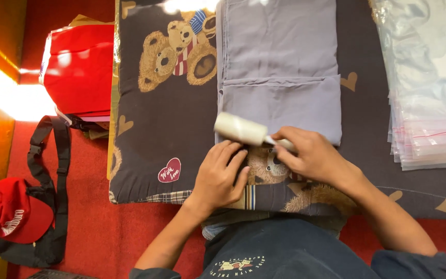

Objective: Using a lint roller to remove debris from a piece of grey cloth and then folding it for packaging.

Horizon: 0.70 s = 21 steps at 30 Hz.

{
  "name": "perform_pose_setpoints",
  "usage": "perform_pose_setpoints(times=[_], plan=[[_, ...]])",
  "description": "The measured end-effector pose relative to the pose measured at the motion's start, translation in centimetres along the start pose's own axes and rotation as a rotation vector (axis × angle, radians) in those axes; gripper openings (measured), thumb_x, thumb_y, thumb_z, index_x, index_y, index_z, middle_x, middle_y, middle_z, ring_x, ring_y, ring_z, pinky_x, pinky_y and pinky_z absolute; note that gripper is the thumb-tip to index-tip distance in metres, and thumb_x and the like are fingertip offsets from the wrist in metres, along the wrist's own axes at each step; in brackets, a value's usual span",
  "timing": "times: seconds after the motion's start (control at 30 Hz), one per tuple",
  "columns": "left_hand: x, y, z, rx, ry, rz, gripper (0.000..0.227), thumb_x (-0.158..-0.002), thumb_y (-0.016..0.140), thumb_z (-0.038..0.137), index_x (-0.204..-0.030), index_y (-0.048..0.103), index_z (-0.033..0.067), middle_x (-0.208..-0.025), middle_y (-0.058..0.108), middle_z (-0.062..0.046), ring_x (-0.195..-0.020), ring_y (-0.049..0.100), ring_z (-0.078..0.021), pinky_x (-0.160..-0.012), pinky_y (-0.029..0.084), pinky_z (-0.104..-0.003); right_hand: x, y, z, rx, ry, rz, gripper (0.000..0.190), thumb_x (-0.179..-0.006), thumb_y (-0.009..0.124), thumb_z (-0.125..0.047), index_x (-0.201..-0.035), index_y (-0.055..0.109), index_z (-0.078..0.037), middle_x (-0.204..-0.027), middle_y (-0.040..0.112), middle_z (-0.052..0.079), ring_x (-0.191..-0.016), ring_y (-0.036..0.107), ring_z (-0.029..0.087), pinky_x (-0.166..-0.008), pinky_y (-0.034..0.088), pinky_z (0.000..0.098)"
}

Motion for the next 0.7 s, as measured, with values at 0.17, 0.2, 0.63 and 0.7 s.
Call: perform_pose_setpoints(times=[0.17,0.2,0.63,0.7], plan=[[1.3,1.7,-0.7,-0.050,-0.087,-0.123,0.047,-0.094,0.062,0.026,-0.128,0.063,-0.0067,-0.120,0.060,-0.023,-0.119,0.059,-0.0435,-0.104,0.047,-0.052,-3.3,2.2,1.2,0.066,-0.067,-0.120,0.022,-0.091,0.065,-0.021,-0.111,0.070,-0.012,-0.095,0.078,0.015,-0.090,0.076,0.038,-0.079,0.061,0.0518],[1.1,1.6,-0.7,-0.048,-0.085,-0.123,0.047,-0.094,0.062,0.026,-0.128,0.063,-0.0067,-0.120,0.060,-0.023,-0.119,0.059,-0.0435,-0.104,0.047,-0.052,-3.9,2.1,1.8,0.066,-0.065,-0.119,0.022,-0.091,0.065,-0.021,-0.111,0.070,-0.012,-0.095,0.078,0.015,-0.090,0.076,0.038,-0.079,0.061,0.0518],[-0.4,1.5,-1.6,-0.063,-0.110,-0.156,0.037,-0.090,0.065,0.030,-0.114,0.069,0.0014,-0.105,0.064,-0.014,-0.104,0.064,-0.0341,-0.094,0.053,-0.043,-2.9,-0.2,1.5,0.311,-0.096,0.256,0.017,-0.099,0.063,-0.030,-0.111,0.064,-0.017,-0.090,0.070,0.008,-0.080,0.073,0.036,-0.065,0.060,0.0494],[-0.5,1.8,-1.9,-0.064,-0.123,-0.160,0.036,-0.091,0.065,0.031,-0.112,0.069,0.0030,-0.103,0.064,-0.012,-0.102,0.064,-0.0323,-0.092,0.053,-0.042,-2.1,0.7,1.4,0.275,-0.107,0.229,0.018,-0.096,0.066,-0.030,-0.108,0.065,-0.017,-0.086,0.070,0.007,-0.076,0.074,0.036,-0.063,0.060,0.0485]])
Point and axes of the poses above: each hand's wrist, its own x-axis away from the middle knuckle, its own y-axis out of the palm, z = x × y, the point moved 6 cm from there along -x, towards the middle knuckle
